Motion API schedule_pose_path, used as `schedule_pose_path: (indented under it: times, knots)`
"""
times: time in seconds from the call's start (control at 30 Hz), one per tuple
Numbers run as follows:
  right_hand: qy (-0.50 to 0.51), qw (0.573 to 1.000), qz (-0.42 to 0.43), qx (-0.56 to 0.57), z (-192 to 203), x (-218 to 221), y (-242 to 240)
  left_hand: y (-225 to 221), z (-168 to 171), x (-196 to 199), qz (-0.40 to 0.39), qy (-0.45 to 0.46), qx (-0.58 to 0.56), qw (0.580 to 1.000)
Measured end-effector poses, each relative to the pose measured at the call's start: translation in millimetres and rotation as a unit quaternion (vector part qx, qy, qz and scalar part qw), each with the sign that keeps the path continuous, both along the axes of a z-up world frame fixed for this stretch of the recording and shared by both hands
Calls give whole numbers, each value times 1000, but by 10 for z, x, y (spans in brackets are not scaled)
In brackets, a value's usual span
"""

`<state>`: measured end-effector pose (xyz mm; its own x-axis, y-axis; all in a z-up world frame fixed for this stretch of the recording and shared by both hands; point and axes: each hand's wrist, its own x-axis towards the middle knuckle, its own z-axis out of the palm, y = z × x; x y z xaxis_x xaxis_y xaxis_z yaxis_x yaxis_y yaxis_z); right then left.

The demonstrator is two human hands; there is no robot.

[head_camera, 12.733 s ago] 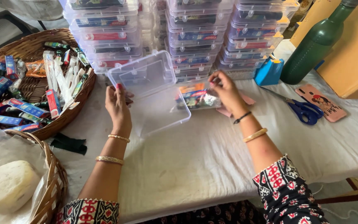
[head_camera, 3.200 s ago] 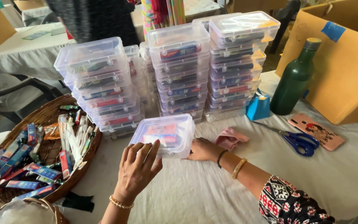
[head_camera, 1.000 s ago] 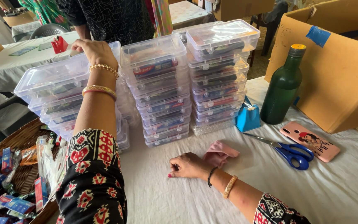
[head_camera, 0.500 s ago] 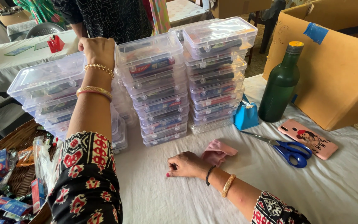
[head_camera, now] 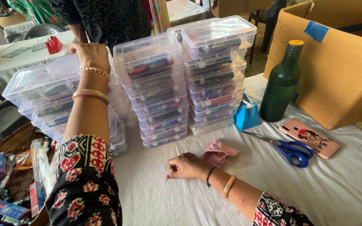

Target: The person picks toothpaste tubes and toothbrushes from a basket, wraps some items with a small cloth, and places them into small plastic storage boxes. They close the filled boxes, stack them with other completed boxes, and place stacked boxes into a large cardboard box.

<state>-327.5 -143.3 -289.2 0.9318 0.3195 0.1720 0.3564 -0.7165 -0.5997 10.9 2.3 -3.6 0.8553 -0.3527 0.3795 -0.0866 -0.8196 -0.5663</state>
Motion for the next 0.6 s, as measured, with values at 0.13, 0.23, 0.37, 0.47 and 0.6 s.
schedule_pose_path:
  times: [0.13, 0.23, 0.37, 0.47, 0.6]
  knots:
    - [3, 1000, -2, -1, -7, 2, 3, 36, 12, -76, 0, 19, -15, 1000]
    - [6, 1000, -2, -4, -25, 18, 4, 68, 65, -208, -8, 17, -27, 999]
    - [-3, 1000, -3, -6, -69, 39, -2, 61, 141, -327, -19, -4, -17, 1000]
    - [1, 1000, -3, -6, -57, 31, 2, 53, 230, -394, -5, 3, -8, 1000]
    - [11, 1000, -4, -7, -30, 26, 6, 64, 352, -454, -2, -5, -16, 1000]
